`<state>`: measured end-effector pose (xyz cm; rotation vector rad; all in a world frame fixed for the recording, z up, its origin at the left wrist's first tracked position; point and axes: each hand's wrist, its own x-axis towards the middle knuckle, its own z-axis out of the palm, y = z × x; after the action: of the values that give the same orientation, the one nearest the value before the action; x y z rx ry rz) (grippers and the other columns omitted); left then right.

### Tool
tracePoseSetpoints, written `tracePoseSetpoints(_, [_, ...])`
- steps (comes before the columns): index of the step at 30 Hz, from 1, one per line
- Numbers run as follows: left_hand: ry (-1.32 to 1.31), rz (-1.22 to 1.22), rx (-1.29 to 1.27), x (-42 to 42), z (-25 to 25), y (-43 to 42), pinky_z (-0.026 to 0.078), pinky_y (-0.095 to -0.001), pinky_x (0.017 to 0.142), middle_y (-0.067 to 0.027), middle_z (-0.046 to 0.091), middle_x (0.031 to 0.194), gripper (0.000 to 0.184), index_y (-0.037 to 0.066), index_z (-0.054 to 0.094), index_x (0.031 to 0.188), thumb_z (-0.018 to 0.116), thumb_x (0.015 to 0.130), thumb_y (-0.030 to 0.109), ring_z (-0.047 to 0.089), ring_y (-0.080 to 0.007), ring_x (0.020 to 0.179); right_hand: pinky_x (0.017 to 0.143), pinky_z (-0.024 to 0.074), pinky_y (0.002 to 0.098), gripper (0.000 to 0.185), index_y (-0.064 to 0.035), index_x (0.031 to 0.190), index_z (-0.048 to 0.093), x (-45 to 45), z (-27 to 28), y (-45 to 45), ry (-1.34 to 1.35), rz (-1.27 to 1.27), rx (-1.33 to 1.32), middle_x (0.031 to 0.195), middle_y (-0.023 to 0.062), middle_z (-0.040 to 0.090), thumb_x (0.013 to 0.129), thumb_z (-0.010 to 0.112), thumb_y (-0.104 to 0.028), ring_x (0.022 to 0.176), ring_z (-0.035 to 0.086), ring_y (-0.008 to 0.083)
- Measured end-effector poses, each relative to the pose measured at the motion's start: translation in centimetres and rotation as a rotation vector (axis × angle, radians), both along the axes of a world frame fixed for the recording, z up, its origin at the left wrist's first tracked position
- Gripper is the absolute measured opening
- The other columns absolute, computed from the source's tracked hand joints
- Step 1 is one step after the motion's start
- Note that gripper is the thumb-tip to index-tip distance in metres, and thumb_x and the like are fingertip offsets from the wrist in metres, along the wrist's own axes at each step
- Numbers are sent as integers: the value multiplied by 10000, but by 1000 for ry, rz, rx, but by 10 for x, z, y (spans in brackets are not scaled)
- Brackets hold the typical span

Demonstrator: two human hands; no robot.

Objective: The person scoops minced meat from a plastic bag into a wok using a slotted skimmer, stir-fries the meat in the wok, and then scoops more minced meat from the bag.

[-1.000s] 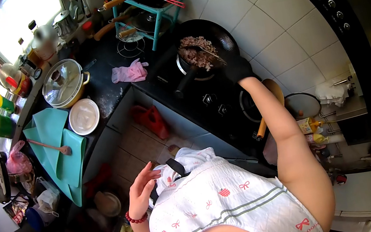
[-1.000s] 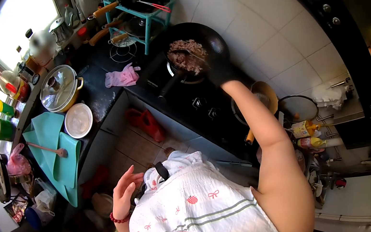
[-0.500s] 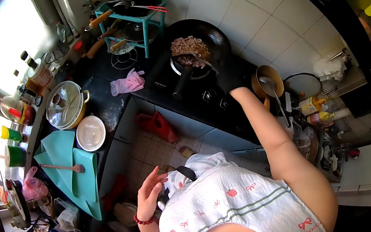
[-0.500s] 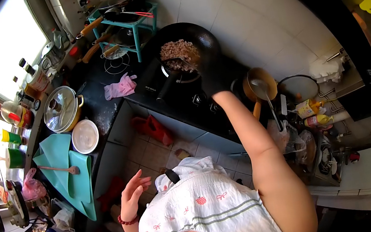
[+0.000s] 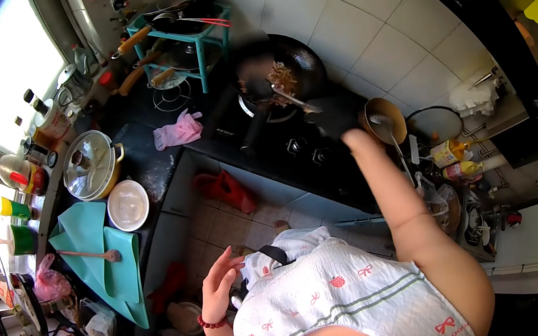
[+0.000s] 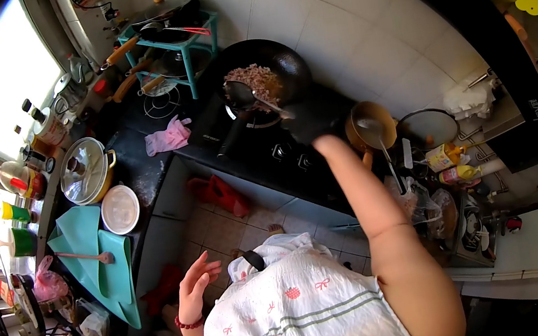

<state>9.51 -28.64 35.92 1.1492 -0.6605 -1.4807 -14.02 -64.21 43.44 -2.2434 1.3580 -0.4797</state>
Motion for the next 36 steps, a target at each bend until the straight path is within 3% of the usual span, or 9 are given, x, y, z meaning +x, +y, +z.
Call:
tracePoseSetpoints(6, [-4, -5, -30, -25, 8, -23, 411, -287, 904, -138, 579, 1168, 459, -4, 382, 1343, 494, 906, 84, 549, -174, 1048, 802, 451, 421, 235, -45, 969, 616, -28, -57, -37, 190, -176, -316, 944, 212, 605, 794, 551, -187, 912, 576, 368])
tracePoseSetpoints(13, [-12, -7, -24, -50, 14, -32, 410, -284, 908, -139, 578, 1164, 457, -3, 375, 1347, 486, 913, 83, 547, -181, 1058, 841, 449, 449, 304, -46, 1077, 571, -19, -52, -104, 153, -234, -154, 1027, 223, 590, 803, 544, -174, 966, 564, 376])
tracePoseSetpoints(19, [-62, -22, 14, -49, 16, -26, 418, -298, 908, -141, 577, 1171, 464, 2, 370, 1352, 483, 912, 99, 557, -186, 1053, 850, 448, 444, 417, -93, 1218, 499, -17, -54, -90, 315, -23, -327, 1076, 221, 585, 814, 541, -185, 996, 561, 374])
tracePoseSetpoints(21, [-59, -51, 33, -48, 17, -28, 423, -303, 906, -146, 575, 1174, 470, -1, 368, 1351, 483, 908, 100, 562, -191, 1052, 840, 450, 451, 450, -110, 1254, 474, -23, -19, -55, 182, -105, -239, 1065, 227, 590, 817, 542, -197, 980, 567, 380])
tracePoseSetpoints(24, [-14, -143, 44, -46, 18, -37, 403, -283, 915, -127, 577, 1172, 465, -3, 373, 1349, 493, 907, 81, 541, -167, 1062, 806, 455, 472, 454, -111, 1258, 464, -19, -29, -19, -122, -222, -567, 985, 241, 606, 822, 545, -201, 923, 577, 400])
tracePoseSetpoints(26, [-20, -252, 41, -44, 20, -44, 398, -285, 923, -132, 572, 1179, 473, -7, 360, 1354, 491, 907, 75, 529, -170, 1084, 824, 447, 463, 452, -118, 1287, 431, -15, -46, -5, 0, -308, -77, 1028, 259, 586, 852, 534, -183, 948, 566, 400])
tracePoseSetpoints(31, [-37, -389, 7, -40, 20, -66, 395, -307, 946, -148, 568, 1176, 472, -21, 344, 1357, 475, 913, 71, 529, -190, 1094, 760, 474, 468, 465, -126, 1305, 415, -14, -79, -2, -307, -318, -309, 964, 257, 602, 853, 508, -178, 859, 591, 404])
tracePoseSetpoints(35, [-37, -424, 26, -54, 24, -72, 385, -307, 962, -149, 560, 1181, 474, -26, 338, 1358, 471, 910, 51, 520, -194, 1104, 745, 476, 457, 391, -118, 1262, 467, -20, -92, -8, -204, -418, 58, 960, 228, 615, 877, 487, -187, 860, 593, 399])
tracePoseSetpoints(36, [-48, -444, 26, -61, 25, -77, 386, -309, 963, -150, 560, 1181, 475, -26, 338, 1359, 471, 909, 51, 521, -195, 1103, 736, 475, 472, 391, -128, 1256, 475, -21, -71, 4, -145, -425, -22, 960, 226, 615, 873, 495, -205, 850, 594, 395])
